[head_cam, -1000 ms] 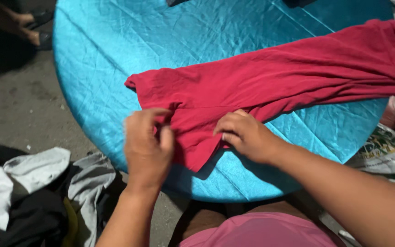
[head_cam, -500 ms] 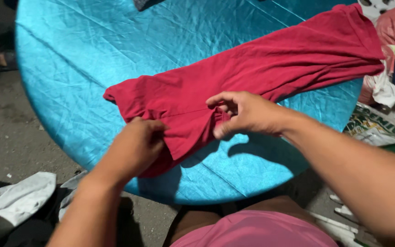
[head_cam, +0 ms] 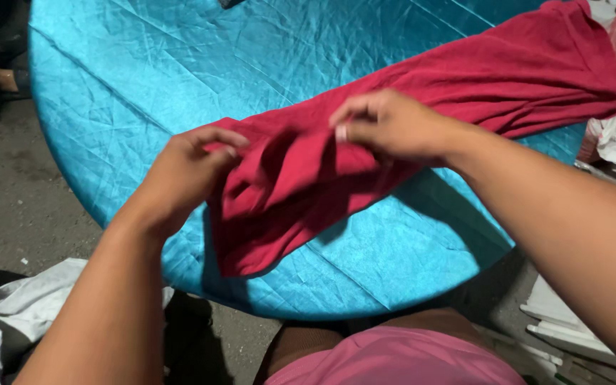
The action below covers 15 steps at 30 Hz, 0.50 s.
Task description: The person folds a red t-shirt, a white t-shirt with a printed graphic, and a pair of beige shorts on a blue-covered round table. Each item is laid flat, folded into a compact rectangle, and placed on a growing stack of folded clothes.
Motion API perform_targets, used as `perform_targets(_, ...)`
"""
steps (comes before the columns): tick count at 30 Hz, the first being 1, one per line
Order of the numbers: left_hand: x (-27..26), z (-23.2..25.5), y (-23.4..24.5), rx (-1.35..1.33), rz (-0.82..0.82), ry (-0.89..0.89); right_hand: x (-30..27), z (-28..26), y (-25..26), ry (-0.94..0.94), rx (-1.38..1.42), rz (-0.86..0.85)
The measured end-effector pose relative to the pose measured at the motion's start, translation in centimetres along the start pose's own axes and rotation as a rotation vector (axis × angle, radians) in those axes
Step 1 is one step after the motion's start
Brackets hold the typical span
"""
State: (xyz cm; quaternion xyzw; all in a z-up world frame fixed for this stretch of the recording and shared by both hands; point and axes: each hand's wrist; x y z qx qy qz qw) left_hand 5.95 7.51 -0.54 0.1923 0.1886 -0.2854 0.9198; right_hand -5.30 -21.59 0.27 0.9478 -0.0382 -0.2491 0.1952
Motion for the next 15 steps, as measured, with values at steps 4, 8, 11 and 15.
perform_targets(4, 1.6, -0.7, -0.6, 0.013, 0.202, -0.02, 1.5, 0.2, -0.9, 0.012, -0.094, 0.215)
perform_targets(8, 1.0, -1.8, -0.9, 0.474, 0.104, -0.505, 1.1, 1.7, -1.2, 0.099, 0.03, 0.115)
perform_targets(11, 0.3, -1.8, -0.9, 0.285, 0.151, -0.178, 1.1, 2.3, -1.3, 0.281, 0.02, 0.22)
perform_targets(15, -0.7, -1.5, -0.2, 0.238, 0.34, 0.01, 1.0, 2.5, -1.5, 0.195, -0.117, 0.382)
Point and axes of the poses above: each hand's wrist, its own x-axis towards the middle knuckle, its own y-axis out of the back of the hand, z = x × y, and after that the axes turned 7 degrees about z, right-handed
